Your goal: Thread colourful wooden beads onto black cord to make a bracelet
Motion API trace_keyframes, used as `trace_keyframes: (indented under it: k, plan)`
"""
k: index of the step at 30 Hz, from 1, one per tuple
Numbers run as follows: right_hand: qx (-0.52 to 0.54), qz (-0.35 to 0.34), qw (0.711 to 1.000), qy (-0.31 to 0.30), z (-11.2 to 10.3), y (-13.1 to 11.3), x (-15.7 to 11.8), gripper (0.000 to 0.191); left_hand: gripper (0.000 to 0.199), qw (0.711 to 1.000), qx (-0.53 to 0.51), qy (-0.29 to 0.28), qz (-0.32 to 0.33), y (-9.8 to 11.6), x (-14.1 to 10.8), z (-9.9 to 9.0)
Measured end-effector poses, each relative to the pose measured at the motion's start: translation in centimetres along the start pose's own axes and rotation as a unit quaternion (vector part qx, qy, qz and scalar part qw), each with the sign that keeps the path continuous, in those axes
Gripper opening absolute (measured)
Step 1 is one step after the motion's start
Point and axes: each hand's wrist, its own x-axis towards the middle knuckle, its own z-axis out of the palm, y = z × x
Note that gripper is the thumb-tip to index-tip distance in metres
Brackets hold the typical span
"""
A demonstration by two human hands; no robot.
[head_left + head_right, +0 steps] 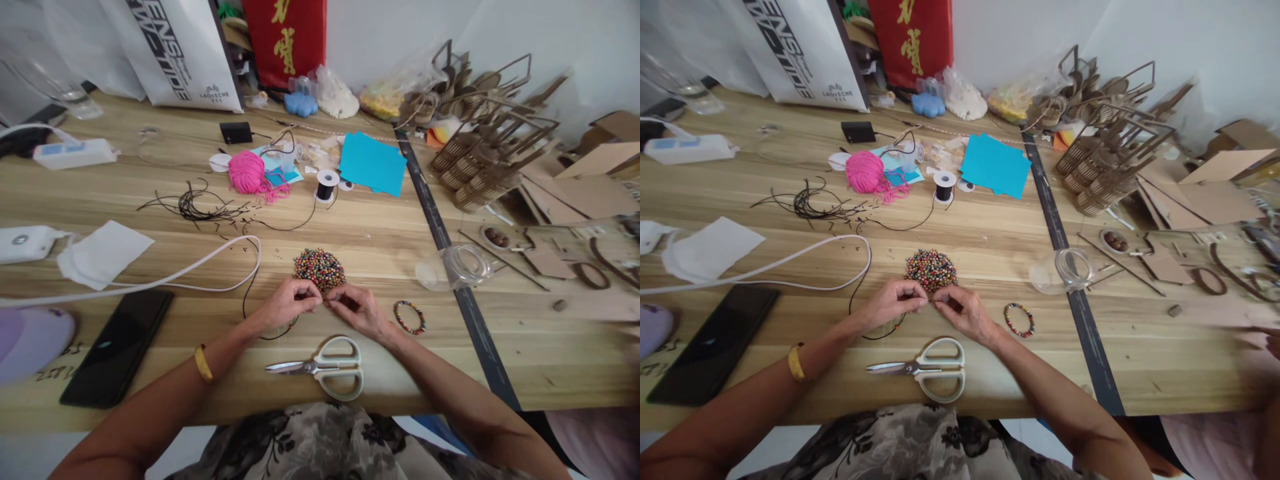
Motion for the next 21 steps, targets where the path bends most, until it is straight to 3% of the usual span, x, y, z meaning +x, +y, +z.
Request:
trace_keyframes:
  k: [8, 21]
  plan:
    - [0.013, 0.013, 1.0, -0.005, -0.11, 0.14, 0.09, 0.017, 0.014, 1.0, -0.004, 0.0, -0.002, -0.02, 0.07, -0.01]
    - [0.03, -0.028, 0.999, -0.012, -0.14, -0.01, 0.39, 0.015, 0.012, 1.0, -0.005, 0.001, -0.009, 0.42, 0.05, 0.05]
